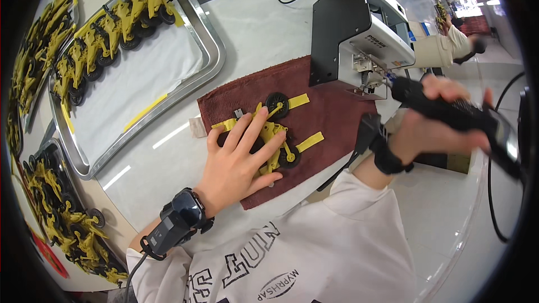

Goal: Using an electric screwdriver to assemble small yellow motorcycle toy components on a padded workbench.

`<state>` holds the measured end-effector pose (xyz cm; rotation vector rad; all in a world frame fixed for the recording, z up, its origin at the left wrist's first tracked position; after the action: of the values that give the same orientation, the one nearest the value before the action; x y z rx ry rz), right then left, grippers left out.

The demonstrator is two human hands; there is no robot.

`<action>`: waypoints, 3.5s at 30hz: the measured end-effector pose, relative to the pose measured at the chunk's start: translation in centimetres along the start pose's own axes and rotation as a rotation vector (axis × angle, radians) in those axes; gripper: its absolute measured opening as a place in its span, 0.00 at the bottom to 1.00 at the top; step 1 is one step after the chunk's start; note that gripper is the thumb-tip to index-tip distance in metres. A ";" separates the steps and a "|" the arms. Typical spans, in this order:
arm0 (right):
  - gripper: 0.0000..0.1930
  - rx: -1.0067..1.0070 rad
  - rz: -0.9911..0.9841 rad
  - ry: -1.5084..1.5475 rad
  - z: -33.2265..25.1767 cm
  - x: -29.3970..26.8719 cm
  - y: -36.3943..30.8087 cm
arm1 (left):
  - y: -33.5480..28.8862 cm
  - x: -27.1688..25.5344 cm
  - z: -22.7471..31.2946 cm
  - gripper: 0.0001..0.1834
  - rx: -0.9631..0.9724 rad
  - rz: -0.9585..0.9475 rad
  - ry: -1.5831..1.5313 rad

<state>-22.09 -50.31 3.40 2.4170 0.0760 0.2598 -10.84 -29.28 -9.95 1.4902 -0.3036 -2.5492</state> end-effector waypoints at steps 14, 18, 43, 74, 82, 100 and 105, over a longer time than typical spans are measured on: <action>0.43 0.228 -0.844 0.548 -3.4 -1.0 -10.4 | -0.4 0.0 -0.1 0.35 0.001 0.010 -0.040; 0.42 0.222 -0.999 0.575 -3.3 -0.1 -11.3 | -0.8 0.1 -0.3 0.37 -0.011 0.023 -0.058; 0.34 0.223 -0.246 0.376 -6.8 1.3 -9.4 | -0.4 -0.4 1.1 0.31 0.036 0.187 -0.096; 0.38 0.412 -0.431 0.607 -3.4 -4.1 -5.2 | -11.9 -23.3 -6.7 0.43 -0.495 0.451 0.567; 0.32 0.432 -0.443 0.723 -3.5 -6.9 -5.2 | -14.3 -18.0 -24.2 0.55 -0.928 0.102 0.400; 0.39 0.520 -0.511 0.871 -1.6 -5.4 -5.8 | -0.1 -4.0 2.2 0.45 -0.141 0.044 -0.032; 0.43 0.385 -0.326 0.684 -2.1 -7.4 -4.0 | 1.0 -1.1 1.6 0.48 -0.144 0.112 -0.064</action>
<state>-29.66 -46.81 1.13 2.5186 0.8859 0.9769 -11.61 -29.83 -7.99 1.3059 -0.2010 -2.4764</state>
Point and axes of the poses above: each hand's wrist, its own y-axis towards the middle knuckle, its own x-axis out of the palm, z = x × y, the point moved 1 cm from there along y, towards the middle knuckle, and after that the axes turned 8 degrees about x, right-handed, at the moved point
